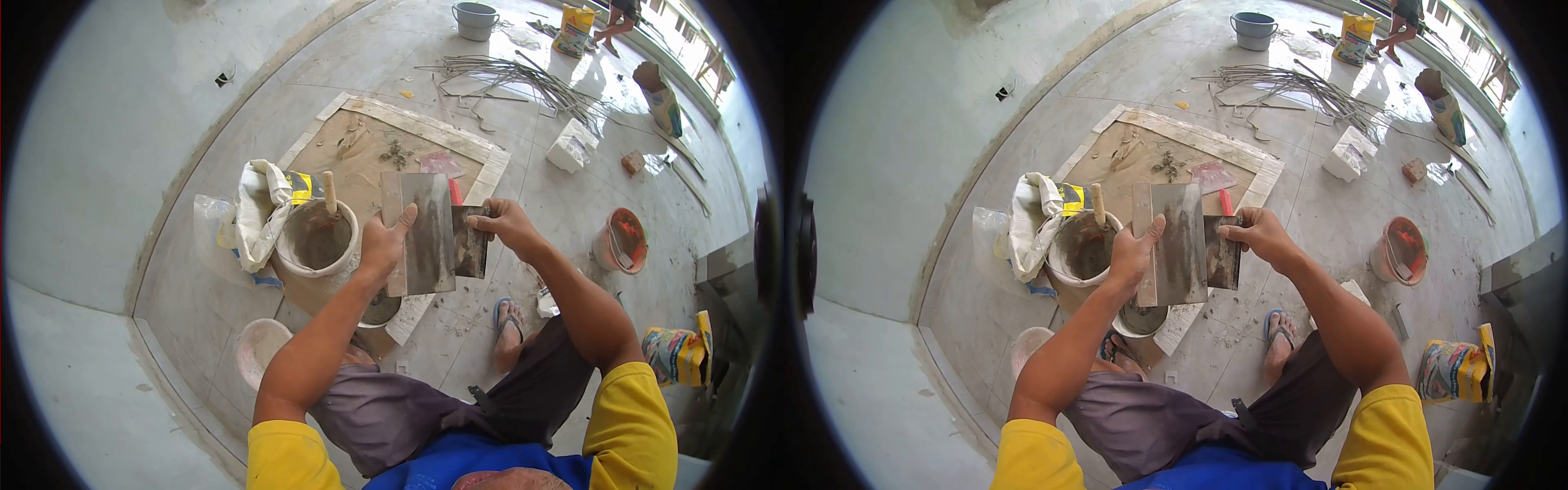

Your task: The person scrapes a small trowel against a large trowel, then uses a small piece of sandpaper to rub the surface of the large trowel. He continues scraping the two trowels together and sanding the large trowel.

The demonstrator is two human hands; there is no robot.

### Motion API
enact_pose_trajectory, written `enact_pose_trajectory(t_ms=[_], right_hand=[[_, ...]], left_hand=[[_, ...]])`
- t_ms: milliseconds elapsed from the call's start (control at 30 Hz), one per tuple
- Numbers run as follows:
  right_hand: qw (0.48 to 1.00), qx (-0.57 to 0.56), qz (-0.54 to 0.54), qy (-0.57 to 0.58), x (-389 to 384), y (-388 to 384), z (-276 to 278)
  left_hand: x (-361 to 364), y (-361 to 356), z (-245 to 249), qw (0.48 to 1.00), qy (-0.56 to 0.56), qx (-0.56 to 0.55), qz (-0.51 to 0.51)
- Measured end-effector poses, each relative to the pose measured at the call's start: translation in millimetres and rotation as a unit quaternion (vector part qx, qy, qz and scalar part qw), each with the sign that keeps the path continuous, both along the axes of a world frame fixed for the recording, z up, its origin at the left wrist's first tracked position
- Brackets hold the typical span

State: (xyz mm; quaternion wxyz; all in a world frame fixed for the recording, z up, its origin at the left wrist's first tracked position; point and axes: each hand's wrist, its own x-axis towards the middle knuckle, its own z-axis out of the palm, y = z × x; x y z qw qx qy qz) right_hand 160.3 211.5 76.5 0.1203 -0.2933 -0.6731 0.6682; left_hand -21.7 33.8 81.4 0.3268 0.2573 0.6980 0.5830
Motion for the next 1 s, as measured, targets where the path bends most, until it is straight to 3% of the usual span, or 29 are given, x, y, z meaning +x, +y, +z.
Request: enact_pose_trajectory(t_ms=[267,1000], right_hand=[[0.999,0.044,0.007,-0.007,1.5,-1.5,0.2],[1.0,0.026,-0.003,-0.007,1.0,-2.9,1.5]], left_hand=[[-1.9,0.1,-3.9,1.0,-0.002,0.019,-0.005],[-3.3,-0.5,-3.6,1.0,0.016,-0.007,0.001]])
